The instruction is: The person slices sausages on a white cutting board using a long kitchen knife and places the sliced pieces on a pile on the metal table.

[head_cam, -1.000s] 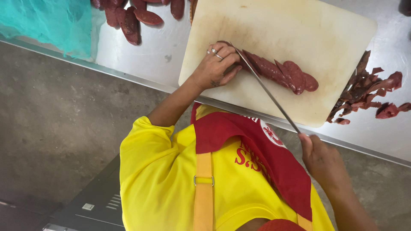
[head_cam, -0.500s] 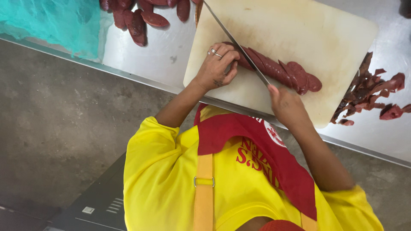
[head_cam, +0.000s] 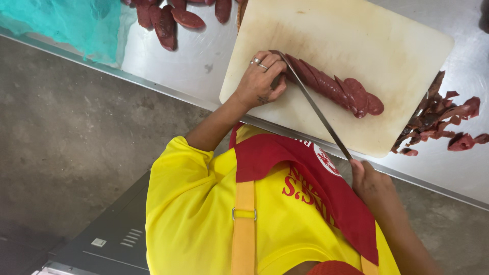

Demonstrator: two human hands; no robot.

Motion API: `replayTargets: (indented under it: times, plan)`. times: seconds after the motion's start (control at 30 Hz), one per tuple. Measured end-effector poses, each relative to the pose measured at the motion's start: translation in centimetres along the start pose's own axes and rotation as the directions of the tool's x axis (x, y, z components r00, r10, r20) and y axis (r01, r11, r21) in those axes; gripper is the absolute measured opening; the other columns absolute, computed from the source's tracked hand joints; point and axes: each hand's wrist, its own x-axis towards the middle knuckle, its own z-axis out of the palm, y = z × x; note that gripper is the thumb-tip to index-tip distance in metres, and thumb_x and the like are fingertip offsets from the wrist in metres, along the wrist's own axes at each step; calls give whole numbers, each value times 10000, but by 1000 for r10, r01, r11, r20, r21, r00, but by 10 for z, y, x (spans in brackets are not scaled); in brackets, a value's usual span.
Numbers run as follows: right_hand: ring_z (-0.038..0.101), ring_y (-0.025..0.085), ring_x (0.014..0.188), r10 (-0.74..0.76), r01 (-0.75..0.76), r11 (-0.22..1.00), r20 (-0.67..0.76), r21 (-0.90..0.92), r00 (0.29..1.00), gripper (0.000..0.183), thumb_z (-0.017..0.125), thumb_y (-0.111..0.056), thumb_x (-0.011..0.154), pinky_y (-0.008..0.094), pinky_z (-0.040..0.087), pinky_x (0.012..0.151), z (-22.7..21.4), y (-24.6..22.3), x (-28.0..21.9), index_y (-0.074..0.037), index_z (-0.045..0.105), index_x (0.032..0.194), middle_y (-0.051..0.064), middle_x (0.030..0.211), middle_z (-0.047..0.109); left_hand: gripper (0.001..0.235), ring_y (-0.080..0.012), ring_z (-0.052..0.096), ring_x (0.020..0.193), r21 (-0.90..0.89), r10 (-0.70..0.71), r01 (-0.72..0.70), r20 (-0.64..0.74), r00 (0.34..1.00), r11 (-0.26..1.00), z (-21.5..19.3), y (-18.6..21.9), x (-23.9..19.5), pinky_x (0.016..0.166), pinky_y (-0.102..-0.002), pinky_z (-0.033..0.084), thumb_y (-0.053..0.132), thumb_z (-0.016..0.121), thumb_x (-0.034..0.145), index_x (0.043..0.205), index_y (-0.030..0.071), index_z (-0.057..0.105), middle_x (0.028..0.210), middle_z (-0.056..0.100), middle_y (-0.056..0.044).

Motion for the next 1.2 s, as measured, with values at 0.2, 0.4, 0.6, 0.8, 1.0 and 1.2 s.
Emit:
replayTargets:
  times: [0.2, 0.4, 0.6, 0.8, 1.0, 1.2]
  plan:
    - [642, 571, 868, -128, 118, 976, 39, 184, 991, 529, 394, -407, 1110, 625, 510, 807, 8, -70, 99, 17, 678, 972, 351, 852, 663, 317, -349, 567, 1107, -2, -24, 24, -2, 1000, 1000, 3, 2, -1, 992, -436, 487, 31, 777, 783, 1041, 78, 599, 1115, 598, -102]
    - [607, 587, 972, -63, 41, 979, 104, 201, 993, 653, 391, -513, 1095, 629, 484, 883, 3, -86, 129, 35, 724, 969, 384, 923, 649, 302, -341, 580, 1089, 41, -32, 32, -12, 999, 999, 4, 14, -5, 982, -449, 478, 29, 771, 779, 1033, 83, 617, 1116, 607, -105]
    - [501, 230, 449, 117, -325, 845, 448, 423, 887, 734, 369, -574, 1056, 386, 408, 465, 8, 38, 61, 30, 649, 746, 127, 541, 540, 260, -368, 553, 1106, 73, -164, 173, -119, 979, 982, 8, 34, -12, 972, -454, 474, 43, 765, 825, 1057, 74, 652, 1137, 598, -171]
    - [390, 138, 367, 174, -507, 346, 477, 789, 861, 773, 250, -685, 1037, 291, 256, 340, 41, 144, -6, -66, 598, 732, 33, 469, 466, 272, -406, 560, 1254, -66, -467, 467, -255, 847, 882, 65, 40, 13, 1101, -473, 446, 152, 631, 1034, 1237, -29, 615, 1335, 606, -245]
    - [416, 97, 414, 139, -424, 352, 401, 834, 905, 777, 186, -708, 1045, 272, 305, 378, 76, 144, 10, -92, 571, 770, -4, 516, 483, 338, -383, 581, 1375, -427, -507, 410, -139, 850, 806, 122, 48, 51, 1180, -437, 454, 241, 489, 1114, 1289, 1, 652, 1444, 603, -239]
    - [507, 81, 512, 158, -553, 181, 531, 813, 833, 585, 367, -602, 1072, 266, 433, 472, 59, 74, 43, -100, 611, 899, -16, 639, 577, 900, -556, 135, 1483, -118, -509, 498, -84, 857, 859, 131, 95, 14, 1184, -626, 166, 454, 746, 895, 1499, -88, 357, 1596, 159, -397]
